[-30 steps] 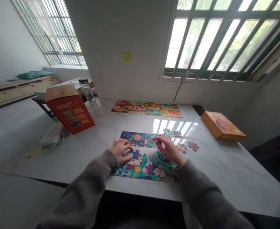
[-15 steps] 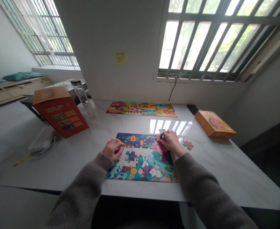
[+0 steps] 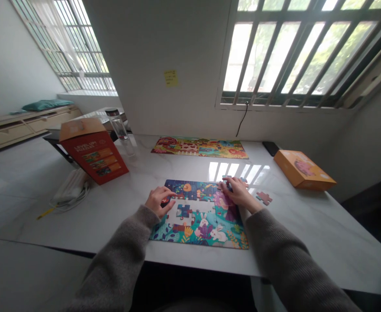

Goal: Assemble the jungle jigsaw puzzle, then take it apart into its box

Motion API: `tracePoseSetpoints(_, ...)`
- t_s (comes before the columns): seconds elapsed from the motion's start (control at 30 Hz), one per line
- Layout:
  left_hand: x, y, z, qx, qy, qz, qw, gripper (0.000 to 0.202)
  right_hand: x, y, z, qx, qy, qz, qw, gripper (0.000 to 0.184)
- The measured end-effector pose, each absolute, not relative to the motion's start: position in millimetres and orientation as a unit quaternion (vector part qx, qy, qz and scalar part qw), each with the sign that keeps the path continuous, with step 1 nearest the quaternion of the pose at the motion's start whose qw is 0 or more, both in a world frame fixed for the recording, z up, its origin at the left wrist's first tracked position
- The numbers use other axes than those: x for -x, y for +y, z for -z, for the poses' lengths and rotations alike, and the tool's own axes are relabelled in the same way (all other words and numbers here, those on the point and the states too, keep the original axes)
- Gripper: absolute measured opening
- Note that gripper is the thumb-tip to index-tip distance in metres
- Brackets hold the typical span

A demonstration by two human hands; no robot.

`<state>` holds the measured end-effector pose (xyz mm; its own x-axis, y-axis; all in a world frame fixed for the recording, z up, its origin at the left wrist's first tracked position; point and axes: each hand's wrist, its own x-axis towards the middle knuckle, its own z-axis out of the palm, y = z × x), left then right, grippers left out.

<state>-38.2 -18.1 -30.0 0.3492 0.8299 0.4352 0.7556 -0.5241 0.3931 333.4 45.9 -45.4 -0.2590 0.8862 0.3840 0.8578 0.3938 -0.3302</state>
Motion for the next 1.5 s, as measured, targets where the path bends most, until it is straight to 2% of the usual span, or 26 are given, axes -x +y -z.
tracePoseSetpoints(0.17,32,-21,36,-0.854,0.461,-0.229,0.07,0.038,-334,48,49,0.525,-0.799,-0.03,0.292,0.052)
tracePoseSetpoints(0.23,32,-21,37,-0.857,0.459,-0.221,0.075,0.039,-332,47,48,0.514,-0.794,-0.064,0.319,0.048)
tracePoseSetpoints(0.4,34,-19,36,-0.862,0.449,-0.221,0.078,0.036,-338,40,31,0.552,-0.73,-0.171,0.364,0.023)
tracePoseSetpoints(0.5,33,-17,36,-0.867,0.442,-0.219,0.075,0.033,-353,27,21,0.555,-0.685,-0.257,0.396,0.028)
tracePoseSetpoints(0.6,31,-17,36,-0.874,0.437,-0.203,0.061,0.034,-363,10,18,0.567,-0.665,-0.316,0.369,0.034)
tracePoseSetpoints(0.7,30,-18,37,-0.881,0.433,-0.187,0.035,0.035,-366,0,21,0.56,-0.711,-0.274,0.324,0.03)
tracePoseSetpoints(1.03,51,35,21,-0.862,0.474,-0.18,-0.011,0.032,-412,36,37,0.646,-0.69,-0.011,0.328,0.034)
tracePoseSetpoints(1.33,54,61,38,-0.852,0.486,-0.193,0.012,0.03,-411,53,49,0.635,-0.74,0.02,0.219,0.034)
tracePoseSetpoints(1.5,60,61,43,-0.846,0.477,-0.234,0.04,0.037,-407,61,44,0.643,-0.744,0.017,0.18,0.034)
